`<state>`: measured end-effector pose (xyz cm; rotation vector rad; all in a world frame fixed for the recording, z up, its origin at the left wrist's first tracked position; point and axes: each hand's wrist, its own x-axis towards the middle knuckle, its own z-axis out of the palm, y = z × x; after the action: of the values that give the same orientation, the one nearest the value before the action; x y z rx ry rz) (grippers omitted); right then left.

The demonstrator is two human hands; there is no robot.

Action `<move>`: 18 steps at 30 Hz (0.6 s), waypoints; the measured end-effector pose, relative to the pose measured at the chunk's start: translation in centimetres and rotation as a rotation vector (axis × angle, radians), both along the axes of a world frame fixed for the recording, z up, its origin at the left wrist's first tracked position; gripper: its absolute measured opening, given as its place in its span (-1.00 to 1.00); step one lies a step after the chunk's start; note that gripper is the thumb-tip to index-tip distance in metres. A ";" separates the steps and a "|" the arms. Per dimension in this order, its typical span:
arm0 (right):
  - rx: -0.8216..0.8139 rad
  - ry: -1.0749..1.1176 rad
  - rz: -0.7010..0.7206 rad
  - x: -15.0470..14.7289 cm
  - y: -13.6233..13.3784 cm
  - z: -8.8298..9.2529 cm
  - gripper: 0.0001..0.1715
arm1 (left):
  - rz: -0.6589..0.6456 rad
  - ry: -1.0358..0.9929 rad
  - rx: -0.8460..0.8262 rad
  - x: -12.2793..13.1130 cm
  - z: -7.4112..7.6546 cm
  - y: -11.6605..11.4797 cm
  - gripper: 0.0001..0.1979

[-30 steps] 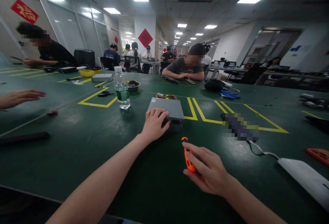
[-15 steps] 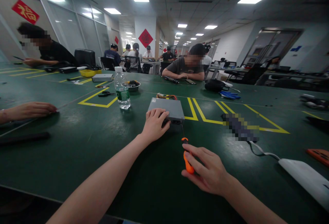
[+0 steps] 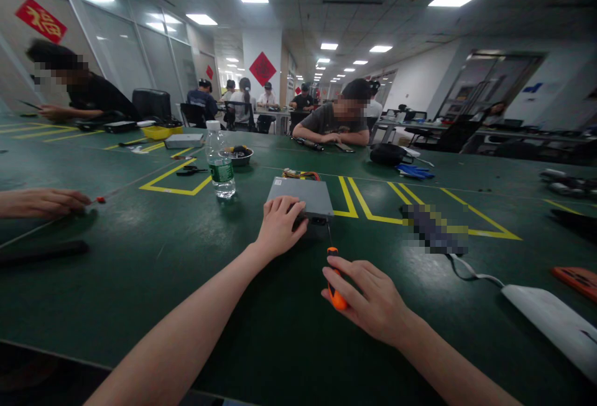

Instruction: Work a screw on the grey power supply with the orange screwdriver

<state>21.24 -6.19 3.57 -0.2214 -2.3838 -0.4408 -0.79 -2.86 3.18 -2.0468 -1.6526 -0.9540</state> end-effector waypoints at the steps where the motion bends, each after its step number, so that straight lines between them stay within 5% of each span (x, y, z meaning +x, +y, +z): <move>1: 0.001 0.005 -0.008 0.0 0.1 -0.1 -0.72 | 0.000 0.002 -0.001 0.0 0.0 0.0 -0.69; 18: 0.020 0.035 -0.053 -0.5 0.3 0.2 -0.71 | 0.017 0.056 0.005 0.0 0.1 -0.1 -0.70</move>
<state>20.78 -5.90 3.76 -0.2812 -2.3432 -0.4808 -0.81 -2.99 3.24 -2.0344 -1.6342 -0.8861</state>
